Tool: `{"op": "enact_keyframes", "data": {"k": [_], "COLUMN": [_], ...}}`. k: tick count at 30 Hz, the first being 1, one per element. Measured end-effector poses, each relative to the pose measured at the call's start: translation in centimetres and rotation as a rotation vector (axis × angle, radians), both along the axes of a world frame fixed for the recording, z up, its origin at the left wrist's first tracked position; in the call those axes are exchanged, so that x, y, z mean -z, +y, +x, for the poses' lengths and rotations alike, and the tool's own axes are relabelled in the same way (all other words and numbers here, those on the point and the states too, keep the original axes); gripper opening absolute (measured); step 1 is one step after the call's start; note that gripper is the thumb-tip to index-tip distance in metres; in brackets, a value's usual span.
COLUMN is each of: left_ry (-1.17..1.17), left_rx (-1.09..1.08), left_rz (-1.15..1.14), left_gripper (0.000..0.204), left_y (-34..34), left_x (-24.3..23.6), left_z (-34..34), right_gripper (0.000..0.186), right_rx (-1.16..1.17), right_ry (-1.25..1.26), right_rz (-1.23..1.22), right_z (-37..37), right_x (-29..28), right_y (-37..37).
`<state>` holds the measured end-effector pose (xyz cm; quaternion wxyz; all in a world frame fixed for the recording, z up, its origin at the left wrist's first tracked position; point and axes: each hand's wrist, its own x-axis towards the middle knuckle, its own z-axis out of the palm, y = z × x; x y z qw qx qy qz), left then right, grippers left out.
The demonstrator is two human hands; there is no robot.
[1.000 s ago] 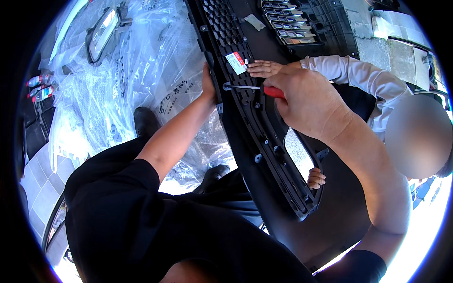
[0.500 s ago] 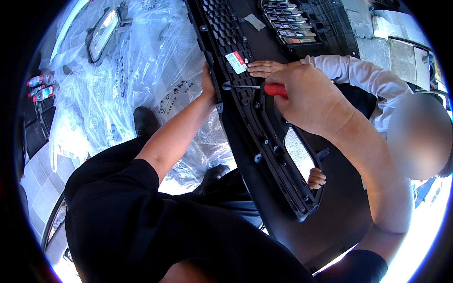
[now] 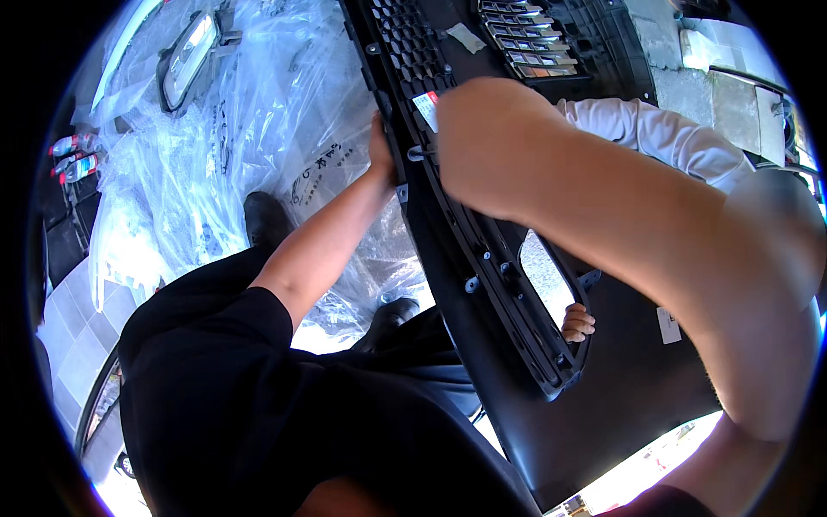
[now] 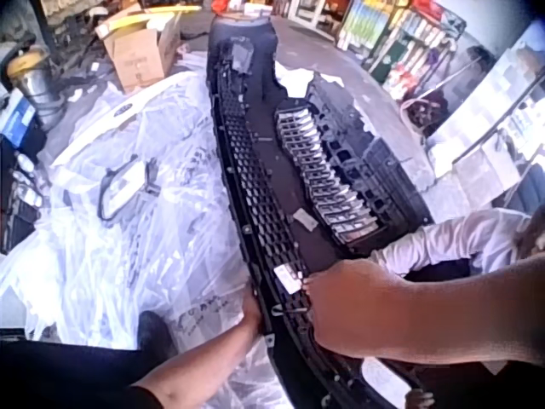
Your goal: The person unscrews and removes components from a black plastic car bumper assembly using a screwdriver and by hand while another person holds the part.
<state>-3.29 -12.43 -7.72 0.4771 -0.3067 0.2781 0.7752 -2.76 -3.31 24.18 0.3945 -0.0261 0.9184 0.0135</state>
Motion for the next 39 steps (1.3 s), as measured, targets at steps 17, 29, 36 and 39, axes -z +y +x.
{"op": "enact_keyframes", "data": {"k": [17,29,36,39], "left_ry": [-0.091,-0.071,-0.089,-0.104], "left_rx": [0.012,-0.059,-0.103,-0.083], "left_rz": [0.040,-0.065,-0.091,-0.032], "left_gripper": [0.083,0.083,0.081,0.081], "left_y": [2.2,0.2,-1.3,0.5], "left_x": [-0.8,2.1,4.8,-0.2], "left_z": [0.7,0.2,-0.1,0.3], "right_gripper": [0.020,0.018,0.029,0.016], "right_rx": [0.567,0.340,-0.001,-0.599], "right_ry": [0.131,0.176,0.372,0.514], "right_rz": [0.015,-0.087,-0.198,-0.110], "right_z": [1.6,2.6,1.2,2.3], "right_x": [-1.7,-2.0,-0.8,-2.2], "right_y": [1.1,0.8,0.4,1.7]}}
